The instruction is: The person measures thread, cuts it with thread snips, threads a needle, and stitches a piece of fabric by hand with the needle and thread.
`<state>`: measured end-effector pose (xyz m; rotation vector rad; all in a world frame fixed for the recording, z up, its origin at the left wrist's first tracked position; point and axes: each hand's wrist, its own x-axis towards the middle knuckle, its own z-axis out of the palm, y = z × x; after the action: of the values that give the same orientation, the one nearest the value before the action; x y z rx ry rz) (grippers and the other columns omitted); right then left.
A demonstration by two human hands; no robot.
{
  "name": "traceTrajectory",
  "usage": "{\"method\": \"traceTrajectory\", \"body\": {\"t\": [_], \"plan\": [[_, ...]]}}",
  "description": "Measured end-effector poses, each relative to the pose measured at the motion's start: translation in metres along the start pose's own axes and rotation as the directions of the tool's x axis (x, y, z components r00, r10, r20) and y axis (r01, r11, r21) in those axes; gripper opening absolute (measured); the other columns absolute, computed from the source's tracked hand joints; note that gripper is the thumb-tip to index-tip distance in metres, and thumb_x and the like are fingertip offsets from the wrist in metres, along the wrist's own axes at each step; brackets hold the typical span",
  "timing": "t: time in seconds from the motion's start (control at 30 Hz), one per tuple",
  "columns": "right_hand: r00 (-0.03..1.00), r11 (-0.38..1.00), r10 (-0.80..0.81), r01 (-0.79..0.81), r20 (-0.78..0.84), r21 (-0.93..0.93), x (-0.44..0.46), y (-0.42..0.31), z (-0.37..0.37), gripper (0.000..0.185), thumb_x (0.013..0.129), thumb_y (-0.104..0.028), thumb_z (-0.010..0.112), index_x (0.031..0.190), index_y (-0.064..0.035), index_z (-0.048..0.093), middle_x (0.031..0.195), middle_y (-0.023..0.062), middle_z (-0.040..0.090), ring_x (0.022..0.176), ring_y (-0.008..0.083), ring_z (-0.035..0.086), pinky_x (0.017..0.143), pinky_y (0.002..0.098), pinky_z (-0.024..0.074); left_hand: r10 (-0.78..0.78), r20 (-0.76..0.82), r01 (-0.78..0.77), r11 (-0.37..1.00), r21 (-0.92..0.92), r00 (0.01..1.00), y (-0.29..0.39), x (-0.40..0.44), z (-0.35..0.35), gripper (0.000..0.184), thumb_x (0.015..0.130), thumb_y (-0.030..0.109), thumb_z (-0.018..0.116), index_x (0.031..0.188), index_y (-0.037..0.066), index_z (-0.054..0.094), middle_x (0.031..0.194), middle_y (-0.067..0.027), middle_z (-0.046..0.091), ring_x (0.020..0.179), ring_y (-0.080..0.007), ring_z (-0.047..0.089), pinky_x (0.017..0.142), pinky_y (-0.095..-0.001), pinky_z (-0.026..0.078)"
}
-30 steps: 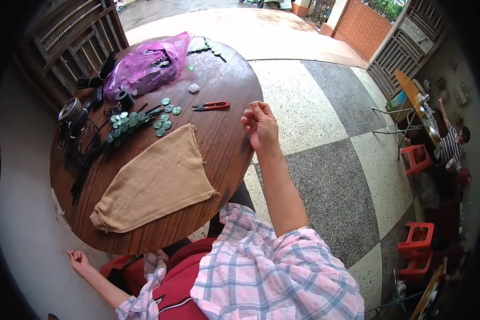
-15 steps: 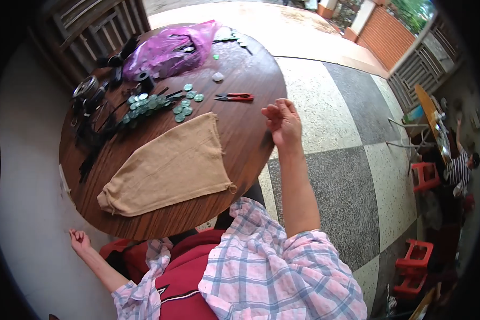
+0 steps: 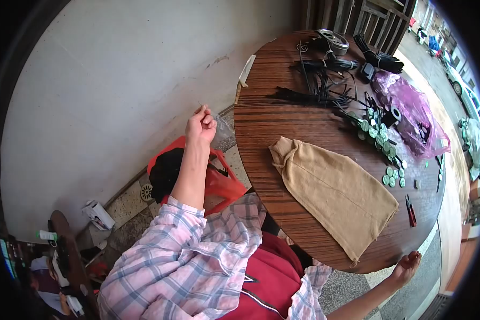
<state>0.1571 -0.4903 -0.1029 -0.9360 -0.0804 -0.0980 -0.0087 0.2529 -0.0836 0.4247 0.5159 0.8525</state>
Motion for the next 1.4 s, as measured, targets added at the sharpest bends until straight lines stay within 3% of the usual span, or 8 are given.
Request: {"method": "traceTrajectory", "body": {"t": [0.4,0.6,0.9,1.07,1.2,1.3,1.37,1.4], "plan": [[0.988,1.000,0.009,-0.009,-0.151,-0.004,0.005,-0.004,-0.007,0.012,0.084,-0.013,0.056,0.090,-0.0026,0.059,0.084,0.0057,0.063,0.074,0.0119,0.060,0.051,0.0208,0.0407,-0.012,-0.029,0.010,0.998,-0.064,1.000,0.001,0.003,-0.001,0.006,0.082,0.003,0.051,0.083,0.004,0.057,0.069,-0.0054,0.056,0.044,-0.0078,0.039,0.041,-0.0211,0.028],[0.989,1.000,0.006,-0.004,-0.148,0.013,0.001,-0.004,-0.007,0.011,0.084,-0.013,0.056,0.089,-0.0027,0.058,0.082,0.0044,0.062,0.071,0.0113,0.059,0.050,0.0213,0.0395,-0.032,-0.037,0.026,0.990,-0.142,0.999,0.002,0.007,-0.003,0.007,0.082,0.001,0.050,0.081,0.003,0.057,0.069,-0.0064,0.056,0.044,-0.0080,0.041,0.041,-0.0203,0.028],[0.967,0.999,-0.050,0.051,-0.249,-0.004,-0.002,-0.006,0.003,0.009,0.083,-0.010,0.057,0.087,-0.0024,0.058,0.081,0.0064,0.063,0.070,0.0115,0.060,0.049,0.0214,0.0396,-0.063,0.009,0.064,0.977,-0.203,0.998,0.007,0.014,-0.005,0.006,0.084,0.006,0.050,0.079,0.005,0.054,0.065,-0.0047,0.053,0.043,-0.0096,0.041,0.041,-0.0235,0.028],[0.970,0.999,-0.050,0.050,-0.238,-0.005,0.002,-0.007,-0.009,0.009,0.085,-0.009,0.053,0.089,-0.0016,0.056,0.085,0.0064,0.061,0.069,0.0104,0.059,0.048,0.0210,0.0389,-0.089,0.053,0.098,0.974,-0.202,0.995,0.010,0.022,-0.008,0.008,0.084,0.006,0.049,0.077,0.006,0.053,0.062,-0.0044,0.050,0.041,-0.0099,0.037,0.041,-0.0238,0.026],[0.978,0.998,-0.037,0.046,-0.207,0.035,0.002,-0.006,-0.010,0.011,0.086,-0.008,0.051,0.093,0.0000,0.054,0.091,0.0090,0.061,0.070,0.0107,0.059,0.047,0.0205,0.0386,-0.128,0.014,0.128,0.963,-0.237,0.992,0.013,0.028,-0.008,0.011,0.086,0.007,0.046,0.076,0.007,0.052,0.060,-0.0034,0.048,0.039,-0.0095,0.031,0.042,-0.0235,0.024],[0.960,0.997,-0.048,0.061,-0.274,0.039,-0.002,-0.003,0.012,0.016,0.085,-0.006,0.050,0.099,0.0021,0.052,0.092,0.0099,0.061,0.069,0.0100,0.058,0.048,0.0202,0.0391,-0.090,-0.045,0.081,0.983,-0.163,0.995,0.016,0.026,-0.003,0.013,0.085,0.008,0.043,0.075,0.007,0.051,0.059,-0.0024,0.047,0.039,-0.0094,0.030,0.042,-0.0237,0.024],[0.978,0.993,-0.098,0.082,-0.185,-0.090,-0.002,0.004,0.007,0.018,0.085,-0.005,0.050,0.101,0.0023,0.053,0.087,0.0072,0.059,0.065,0.0088,0.055,0.049,0.0201,0.0393,-0.095,0.180,0.123,0.981,-0.150,0.979,0.020,0.043,-0.027,0.015,0.084,0.009,0.040,0.072,0.008,0.049,0.057,-0.0012,0.045,0.040,-0.0093,0.030,0.041,-0.0239,0.023],[0.963,0.975,-0.159,0.118,-0.218,-0.190,-0.015,0.011,0.044,0.018,0.085,-0.007,0.049,0.100,0.0018,0.053,0.080,0.0034,0.057,0.062,0.0073,0.051,0.048,0.0182,0.0388,-0.120,0.127,0.139,0.979,-0.151,0.985,0.025,0.050,-0.033,0.015,0.083,0.009,0.038,0.070,0.009,0.046,0.055,-0.0004,0.040,0.039,-0.0093,0.029,0.041,-0.0244,0.022]]}}
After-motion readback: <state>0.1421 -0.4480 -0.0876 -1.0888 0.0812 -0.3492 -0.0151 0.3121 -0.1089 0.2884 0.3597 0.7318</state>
